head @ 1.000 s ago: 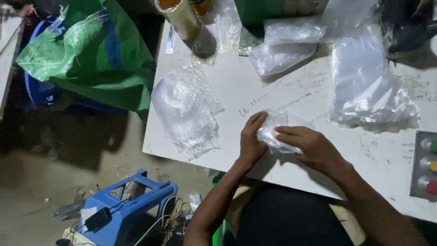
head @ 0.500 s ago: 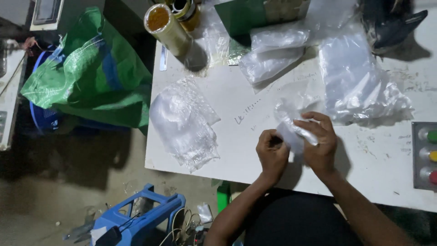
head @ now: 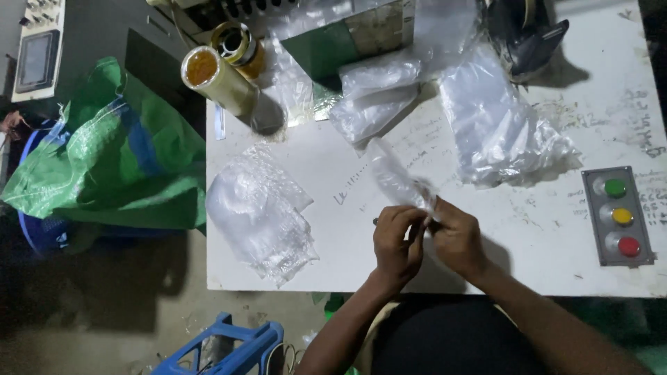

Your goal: The person packs small plastic bags into larger plastic bundles by hand at a workstation, placing finished packs onto a table.

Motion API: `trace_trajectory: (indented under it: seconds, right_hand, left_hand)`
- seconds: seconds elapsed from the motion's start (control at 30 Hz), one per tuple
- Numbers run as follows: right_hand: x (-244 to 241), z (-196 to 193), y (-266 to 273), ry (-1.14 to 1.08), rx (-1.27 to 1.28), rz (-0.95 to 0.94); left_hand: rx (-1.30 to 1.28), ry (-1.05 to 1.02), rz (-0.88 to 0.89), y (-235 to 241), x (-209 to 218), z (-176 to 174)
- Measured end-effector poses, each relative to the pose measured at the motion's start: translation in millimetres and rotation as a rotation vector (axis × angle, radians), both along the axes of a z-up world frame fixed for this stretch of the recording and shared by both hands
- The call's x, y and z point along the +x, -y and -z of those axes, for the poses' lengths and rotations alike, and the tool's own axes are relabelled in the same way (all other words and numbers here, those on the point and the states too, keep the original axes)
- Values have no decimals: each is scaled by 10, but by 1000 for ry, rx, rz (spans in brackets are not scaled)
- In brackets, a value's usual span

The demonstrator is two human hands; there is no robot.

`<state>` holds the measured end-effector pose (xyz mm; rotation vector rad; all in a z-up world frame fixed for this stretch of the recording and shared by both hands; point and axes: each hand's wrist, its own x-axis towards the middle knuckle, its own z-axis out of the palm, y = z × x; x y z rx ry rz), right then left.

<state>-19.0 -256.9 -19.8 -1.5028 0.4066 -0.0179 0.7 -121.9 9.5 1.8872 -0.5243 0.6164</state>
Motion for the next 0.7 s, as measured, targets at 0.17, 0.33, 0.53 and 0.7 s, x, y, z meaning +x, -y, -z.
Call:
trace_trajectory:
  seconds: [0.17, 0.33, 0.53, 0.7]
  right_hand:
    - [85, 1211, 86, -151, 419, -212]
    - [310, 49, -363, -327, 872, -24]
    - [538, -477, -415, -353, 637, -361]
    - [805, -631, 301, 626, -992, -337]
  left_hand:
    - [29, 30, 107, 38, -132, 75]
    - [69, -55, 83, -286, -166, -74]
    - [538, -39, -29, -933, 385, 617]
    - [790, -79, -267, -1121, 720, 849]
